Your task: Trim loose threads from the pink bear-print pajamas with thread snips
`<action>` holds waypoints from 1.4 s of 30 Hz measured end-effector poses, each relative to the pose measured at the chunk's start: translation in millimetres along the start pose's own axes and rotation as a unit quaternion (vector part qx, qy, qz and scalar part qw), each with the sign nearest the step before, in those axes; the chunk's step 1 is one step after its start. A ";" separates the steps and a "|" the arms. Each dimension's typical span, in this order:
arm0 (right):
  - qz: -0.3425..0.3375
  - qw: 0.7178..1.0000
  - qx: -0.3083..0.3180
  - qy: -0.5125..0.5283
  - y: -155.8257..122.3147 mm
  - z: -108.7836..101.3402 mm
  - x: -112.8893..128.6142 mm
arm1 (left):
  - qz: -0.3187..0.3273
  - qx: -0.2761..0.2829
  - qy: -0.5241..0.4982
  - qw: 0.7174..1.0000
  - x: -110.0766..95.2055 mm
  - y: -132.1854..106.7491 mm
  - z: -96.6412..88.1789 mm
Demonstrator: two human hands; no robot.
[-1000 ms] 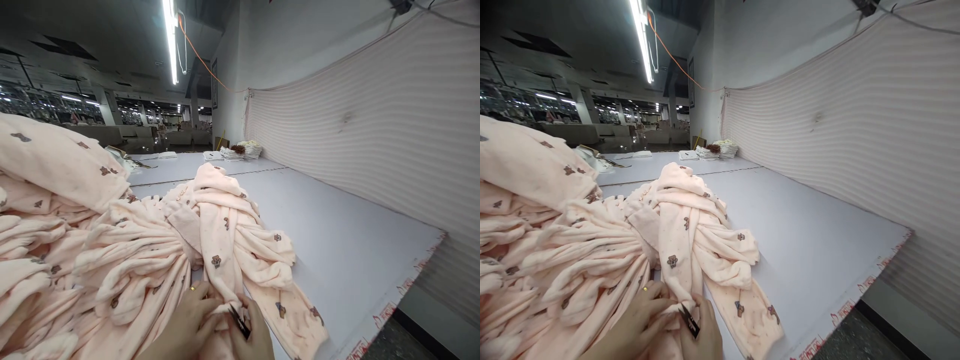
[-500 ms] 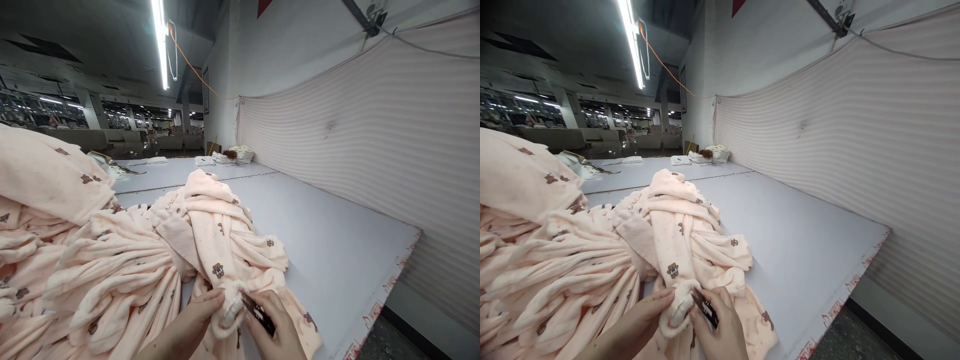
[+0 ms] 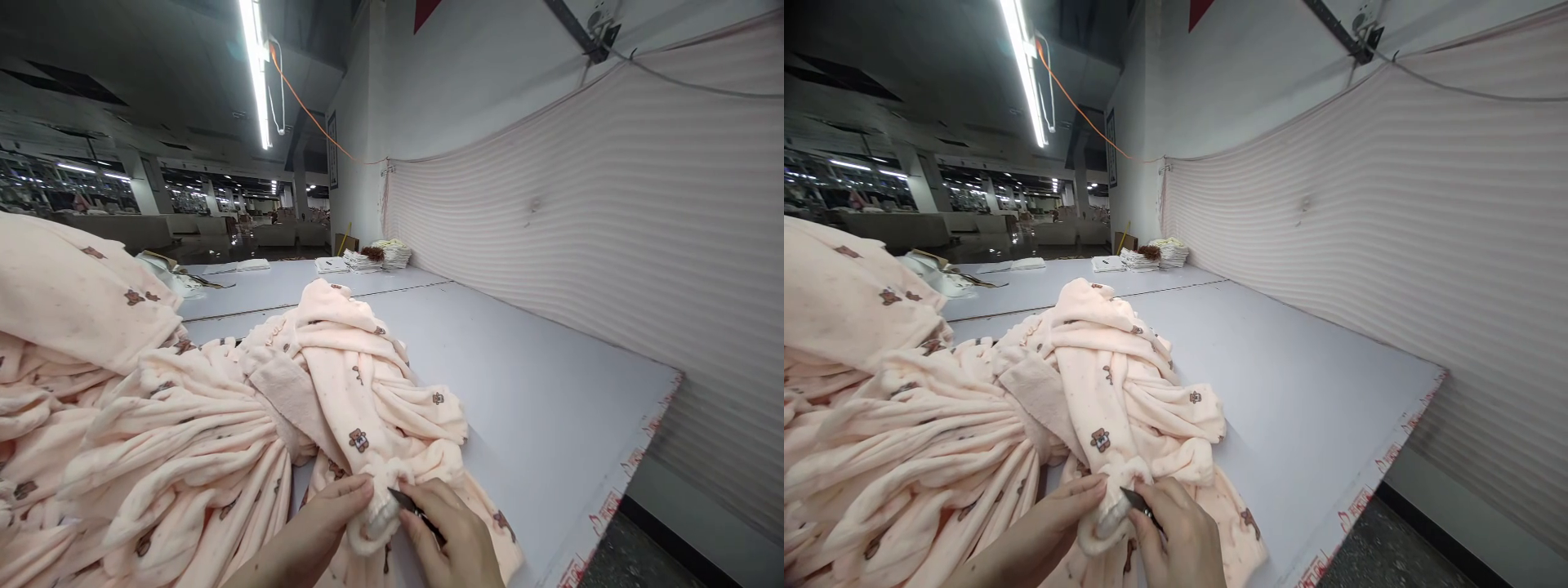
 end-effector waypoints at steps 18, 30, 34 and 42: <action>-0.024 0.997 0.071 0.019 6.3 -14.7 -5.1 | -0.018 0.013 0.055 0.998 -0.6 10.7 -2.7; 0.185 0.982 -0.038 0.007 -1.1 2.8 -93.2 | 0.181 0.140 0.623 0.748 -1.6 4.4 -4.9; 0.178 0.984 -0.017 0.016 17.7 4.9 -114.5 | 0.011 0.131 0.680 0.721 17.0 17.9 -27.0; 0.223 0.953 -0.037 0.200 21.3 9.6 -88.5 | -0.003 0.014 0.624 0.781 37.0 48.4 5.0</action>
Point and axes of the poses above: each hand's wrist, its own y-axis towards the middle knuckle, its own z-axis out of the palm, x = y × z, the point moved 1 cm from there along y, towards the middle knuckle, and after that the axes turned 9 degrees about -y, right-handed, at the moved point
